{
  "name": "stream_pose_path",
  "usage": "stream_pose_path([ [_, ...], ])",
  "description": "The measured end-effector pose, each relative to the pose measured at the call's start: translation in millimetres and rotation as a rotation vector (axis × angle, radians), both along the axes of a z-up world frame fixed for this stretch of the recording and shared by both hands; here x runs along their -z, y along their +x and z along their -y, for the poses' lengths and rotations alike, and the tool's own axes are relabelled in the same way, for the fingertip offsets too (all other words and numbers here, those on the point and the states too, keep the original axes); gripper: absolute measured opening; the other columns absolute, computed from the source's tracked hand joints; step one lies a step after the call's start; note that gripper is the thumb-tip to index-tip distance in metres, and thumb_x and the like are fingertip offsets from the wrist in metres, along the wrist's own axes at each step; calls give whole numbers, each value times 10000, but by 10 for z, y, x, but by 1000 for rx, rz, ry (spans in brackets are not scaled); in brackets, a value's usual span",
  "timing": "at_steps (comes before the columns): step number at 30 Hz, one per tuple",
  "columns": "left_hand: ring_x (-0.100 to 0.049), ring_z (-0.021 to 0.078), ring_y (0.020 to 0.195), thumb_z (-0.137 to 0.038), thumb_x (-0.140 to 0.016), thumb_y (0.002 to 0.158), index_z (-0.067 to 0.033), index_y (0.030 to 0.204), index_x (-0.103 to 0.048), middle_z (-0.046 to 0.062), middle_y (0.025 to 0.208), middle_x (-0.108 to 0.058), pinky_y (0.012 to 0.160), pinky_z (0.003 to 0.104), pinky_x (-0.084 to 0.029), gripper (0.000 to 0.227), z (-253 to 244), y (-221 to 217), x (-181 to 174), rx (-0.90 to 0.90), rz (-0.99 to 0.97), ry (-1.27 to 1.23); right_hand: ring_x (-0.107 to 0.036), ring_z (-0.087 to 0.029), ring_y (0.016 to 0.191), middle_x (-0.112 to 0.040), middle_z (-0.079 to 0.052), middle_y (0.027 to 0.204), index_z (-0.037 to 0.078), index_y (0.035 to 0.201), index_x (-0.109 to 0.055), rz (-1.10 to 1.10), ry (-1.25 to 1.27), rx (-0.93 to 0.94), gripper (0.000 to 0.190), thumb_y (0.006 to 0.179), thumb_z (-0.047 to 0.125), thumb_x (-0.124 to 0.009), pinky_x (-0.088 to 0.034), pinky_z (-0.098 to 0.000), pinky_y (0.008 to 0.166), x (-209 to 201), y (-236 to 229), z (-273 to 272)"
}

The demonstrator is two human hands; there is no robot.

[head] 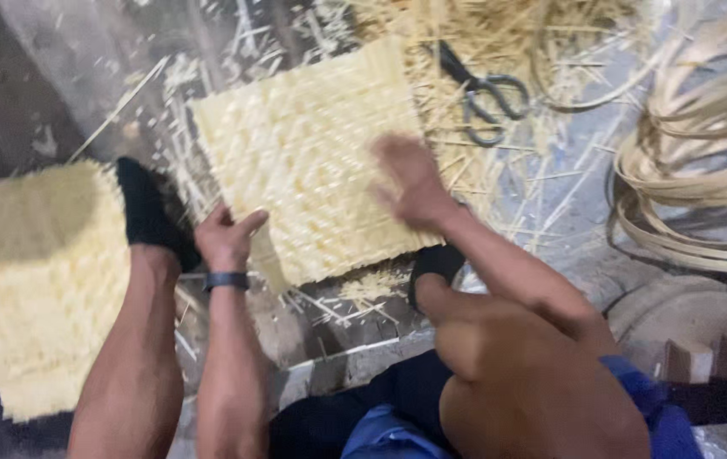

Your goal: The person sits on the floor and repeatedly trims the edges of woven bamboo mats using shears. They place a mat on a wooden jig, cut the excess strips, and then stack the finished mats.

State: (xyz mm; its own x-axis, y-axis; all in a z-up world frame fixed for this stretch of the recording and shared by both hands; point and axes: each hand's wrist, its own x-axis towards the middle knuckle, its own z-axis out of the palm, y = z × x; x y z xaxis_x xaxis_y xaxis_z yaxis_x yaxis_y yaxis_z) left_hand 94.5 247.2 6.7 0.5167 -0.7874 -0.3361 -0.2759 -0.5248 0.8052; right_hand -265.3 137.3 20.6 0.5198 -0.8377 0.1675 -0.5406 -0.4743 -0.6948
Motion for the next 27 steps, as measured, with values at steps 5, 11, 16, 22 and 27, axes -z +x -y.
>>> stream_pose_path([
  [5, -422, 80, 630, -235, -991, 722, 66, 818, -679, -21, 702, -546, 527, 309, -357, 444, -5, 101, 115, 12, 156, 227, -442, -476, 1300, -478, -293, 1380, -69, 1394, -552, -261, -68, 716, 570, 952, 198, -792, -370, -546, 1111, 577, -1691, 922],
  [11, -582, 101, 706, -270, -977, 632, 63, 1124, -687, 19, 883, -678, 584, 275, -487, 661, -58, 120, 287, -105, -11, 168, -581, -452, 1125, -616, -265, 1210, 43, 1127, -743, -392, 103, 673, 269, 914, 206, -763, -481, -543, 983, 914, -2483, 1060],
  [16, -643, 307, 1005, -372, -1033, 567, 81, 1346, -598, 229, 1157, -658, 830, 410, -530, 1001, 45, 63, 59, 32, 429, 222, -663, -257, 864, -693, -106, 964, 129, 1135, -738, -354, 144, 728, 128, 1107, 184, -625, -568, -475, 779, 157, -2371, 1008],
  [22, -623, 335, 1228, -366, -911, 898, 49, 1413, -570, 220, 1354, -616, 1050, 443, -506, 744, 678, -215, -963, 82, 391, -451, -613, -264, 940, -653, -58, 966, 179, 1011, -747, -740, -836, 53, 217, 829, 65, -713, -425, -404, 914, -1913, -2192, 635],
  [27, -729, 196, 922, -610, -424, 969, -51, 1311, -622, 95, 1027, -765, 783, 354, -617, 684, 1147, -516, -1702, 13, -1050, -95, -641, -187, 879, -629, 0, 865, 184, 1111, -736, -1016, -895, -378, 227, 892, 166, -678, -478, -354, 970, -2964, -1649, 436],
])
